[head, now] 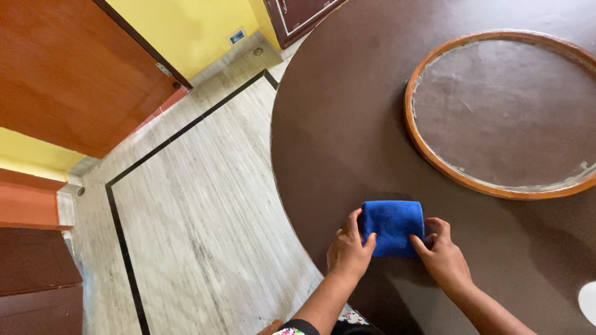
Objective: The person folds a blue microfiber cloth and then uses a spray bottle to apply cleaner to a round brown table. They wipe the table surface in circular motions, cleaning around a central circular inset. The person continues wiping the table surface thoroughly.
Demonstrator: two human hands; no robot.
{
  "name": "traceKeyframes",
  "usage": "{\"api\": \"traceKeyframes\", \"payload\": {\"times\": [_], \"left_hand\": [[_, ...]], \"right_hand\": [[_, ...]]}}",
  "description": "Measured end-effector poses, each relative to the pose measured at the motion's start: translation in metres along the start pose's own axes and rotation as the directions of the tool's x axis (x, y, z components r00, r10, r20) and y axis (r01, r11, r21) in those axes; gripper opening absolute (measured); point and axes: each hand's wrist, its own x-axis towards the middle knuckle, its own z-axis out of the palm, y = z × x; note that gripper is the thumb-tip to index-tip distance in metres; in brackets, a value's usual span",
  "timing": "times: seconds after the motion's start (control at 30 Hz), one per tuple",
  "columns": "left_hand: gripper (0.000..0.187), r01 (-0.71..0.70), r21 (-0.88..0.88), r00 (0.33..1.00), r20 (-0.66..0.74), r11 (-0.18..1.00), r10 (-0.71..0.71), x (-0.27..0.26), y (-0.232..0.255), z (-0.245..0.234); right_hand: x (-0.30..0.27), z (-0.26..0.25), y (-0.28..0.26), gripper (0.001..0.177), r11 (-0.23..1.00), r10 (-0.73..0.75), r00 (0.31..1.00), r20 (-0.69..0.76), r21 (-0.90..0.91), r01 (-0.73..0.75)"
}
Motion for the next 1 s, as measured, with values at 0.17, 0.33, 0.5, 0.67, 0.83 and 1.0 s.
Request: {"api": "traceKeyframes", "payload": {"times": [0.17, 0.33, 0.5, 0.67, 0.83, 1.0], "left_hand": [[0.063, -0.233, 0.160, 0.959, -0.126, 0.959, 0.254, 0.001, -0.004, 0.011], [0.070, -0.426, 0.367, 0.876, -0.060, 0.827, 0.479, 0.010, -0.012, 0.026], [0.076, -0.363, 0.392, 0.930, 0.203, 0.845, 0.305, 0.018, -0.018, 0.027], [0.078, -0.331, 0.404, 0.938, 0.236, 0.852, 0.253, 0.023, -0.019, 0.032], [0.080, -0.329, 0.391, 0.932, 0.278, 0.859, 0.231, 0.024, -0.012, 0.023], [0.076, -0.401, 0.166, 0.910, 0.182, 0.901, 0.372, 0.019, -0.020, 0.014]], "right_hand": [[-0.015, 0.009, -0.020, 0.067, 0.916, -0.322, 0.922, -0.213, -0.317, 0.247], [-0.007, 0.029, -0.036, 0.075, 0.564, -0.819, 0.557, -0.140, -0.373, 0.737], [0.008, 0.053, -0.035, 0.084, 0.477, -0.848, 0.529, -0.007, -0.445, 0.758], [0.019, 0.062, -0.025, 0.085, 0.458, -0.854, 0.520, -0.002, -0.480, 0.749], [0.023, 0.062, -0.023, 0.087, 0.459, -0.837, 0.545, 0.046, -0.485, 0.745], [0.022, 0.050, -0.014, 0.096, 0.448, -0.857, 0.511, 0.067, -0.394, 0.803]]}}
